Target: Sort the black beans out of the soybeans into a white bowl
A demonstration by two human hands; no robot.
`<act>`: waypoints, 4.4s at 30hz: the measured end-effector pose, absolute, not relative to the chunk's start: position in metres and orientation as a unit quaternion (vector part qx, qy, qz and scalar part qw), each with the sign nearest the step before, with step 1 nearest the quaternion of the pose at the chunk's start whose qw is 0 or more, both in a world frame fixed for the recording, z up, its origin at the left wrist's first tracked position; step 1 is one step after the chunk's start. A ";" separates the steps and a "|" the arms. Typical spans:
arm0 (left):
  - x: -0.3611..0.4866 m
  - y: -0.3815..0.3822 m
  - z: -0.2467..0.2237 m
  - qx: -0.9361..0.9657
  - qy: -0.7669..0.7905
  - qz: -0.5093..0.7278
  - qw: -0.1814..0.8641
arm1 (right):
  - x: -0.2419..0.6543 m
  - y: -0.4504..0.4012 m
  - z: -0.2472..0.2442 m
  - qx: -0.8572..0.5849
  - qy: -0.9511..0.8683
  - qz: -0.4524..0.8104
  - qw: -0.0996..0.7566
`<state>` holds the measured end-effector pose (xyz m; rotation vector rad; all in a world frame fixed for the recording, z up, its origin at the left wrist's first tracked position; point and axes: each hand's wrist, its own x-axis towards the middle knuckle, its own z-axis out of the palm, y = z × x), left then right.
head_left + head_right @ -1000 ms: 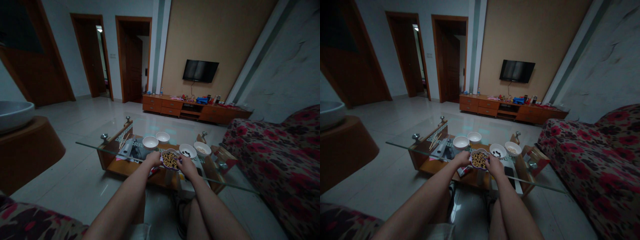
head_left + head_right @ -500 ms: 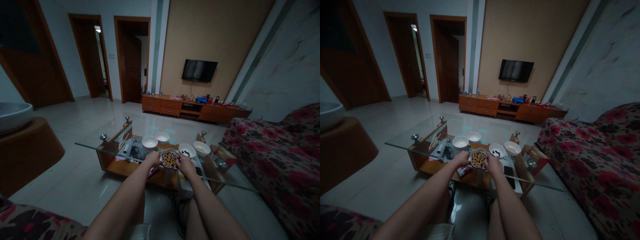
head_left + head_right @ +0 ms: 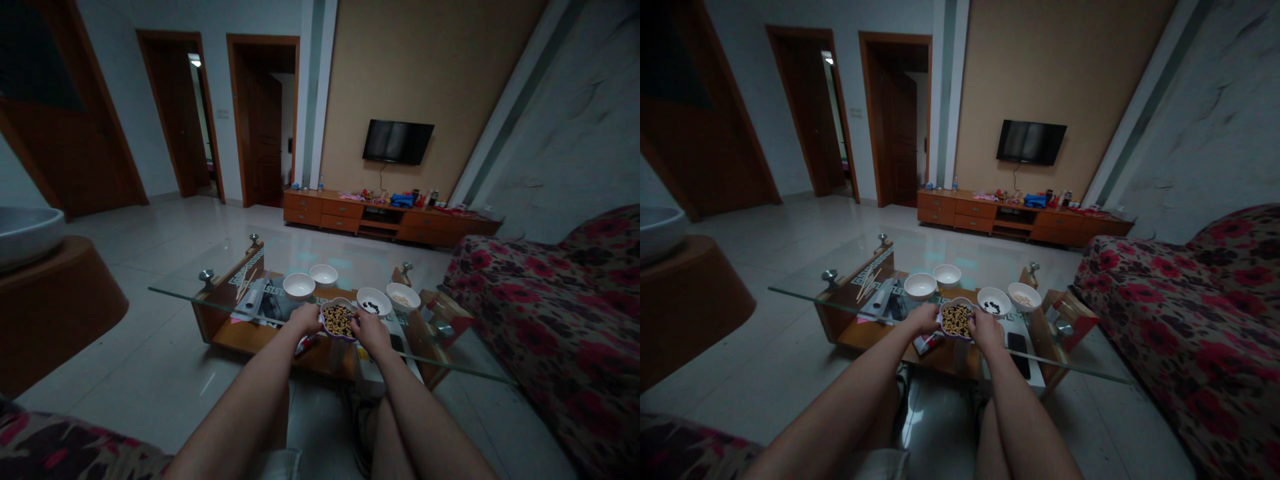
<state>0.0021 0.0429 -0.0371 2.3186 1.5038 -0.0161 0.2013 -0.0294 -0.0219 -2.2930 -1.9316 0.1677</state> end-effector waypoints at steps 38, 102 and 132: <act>0.003 0.037 -0.030 0.834 0.524 -0.009 0.174 | 0.173 -0.023 -0.013 -0.741 -0.667 0.018 0.075; 0.003 0.041 -0.035 0.825 0.534 -0.013 0.184 | 0.214 -0.035 -0.012 -0.794 -0.590 -0.006 0.146; 0.004 0.041 -0.033 0.824 0.534 -0.015 0.190 | 0.212 -0.034 -0.018 -0.764 -0.634 0.070 0.096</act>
